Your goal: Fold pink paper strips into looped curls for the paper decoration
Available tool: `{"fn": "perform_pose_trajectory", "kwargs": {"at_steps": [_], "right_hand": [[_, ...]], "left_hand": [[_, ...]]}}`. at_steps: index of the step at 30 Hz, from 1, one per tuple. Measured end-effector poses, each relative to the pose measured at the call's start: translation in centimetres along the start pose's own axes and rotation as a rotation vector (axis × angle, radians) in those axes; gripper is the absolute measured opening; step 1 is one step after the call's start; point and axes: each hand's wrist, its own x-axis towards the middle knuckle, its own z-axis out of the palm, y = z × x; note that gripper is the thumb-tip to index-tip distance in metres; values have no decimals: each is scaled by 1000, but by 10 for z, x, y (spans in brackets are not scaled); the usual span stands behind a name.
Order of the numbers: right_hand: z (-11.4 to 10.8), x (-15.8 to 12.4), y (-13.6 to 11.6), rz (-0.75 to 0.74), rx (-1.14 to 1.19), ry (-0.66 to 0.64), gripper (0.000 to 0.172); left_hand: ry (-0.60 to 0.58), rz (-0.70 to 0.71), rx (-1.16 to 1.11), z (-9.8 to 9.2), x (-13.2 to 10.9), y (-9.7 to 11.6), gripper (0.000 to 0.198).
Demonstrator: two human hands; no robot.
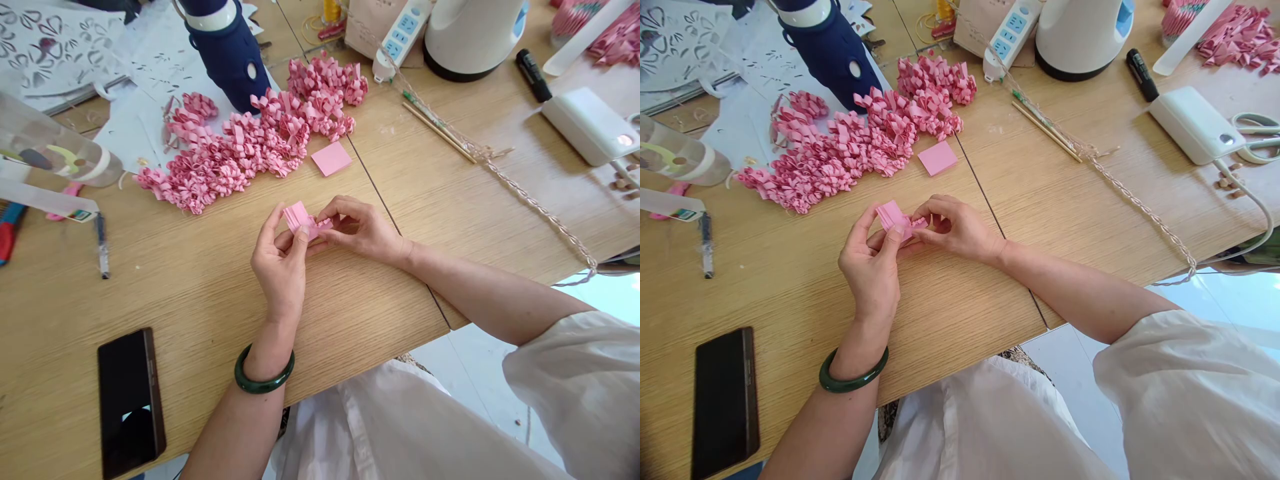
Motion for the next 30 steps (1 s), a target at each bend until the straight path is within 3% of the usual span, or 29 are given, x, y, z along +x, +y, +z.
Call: {"fn": "perform_pose_trajectory", "kwargs": {"at_steps": [5,9,12,15,18,22,26,30], "right_hand": [[0,1,-3,176,181,-32,28],[0,3,-2,190,207,-10,25],[-1,3,0,170,205,-5,28],[-1,3,1,167,183,-9,25],[0,3,1,160,159,-16,21],[0,2,-1,157,154,-37,21],[0,1,-3,143,157,-43,24],[2,1,-4,159,168,-62,28]], "left_hand": [[-50,27,91,-1,0,-4,59],[-67,43,146,-3,1,-5,62],[16,199,309,-5,1,1,53],[109,405,488,-7,1,9,29],[64,490,535,-7,1,12,21],[-29,488,541,-7,2,9,19],[-22,474,558,-6,2,9,15],[1,362,488,-5,0,12,15]]}}
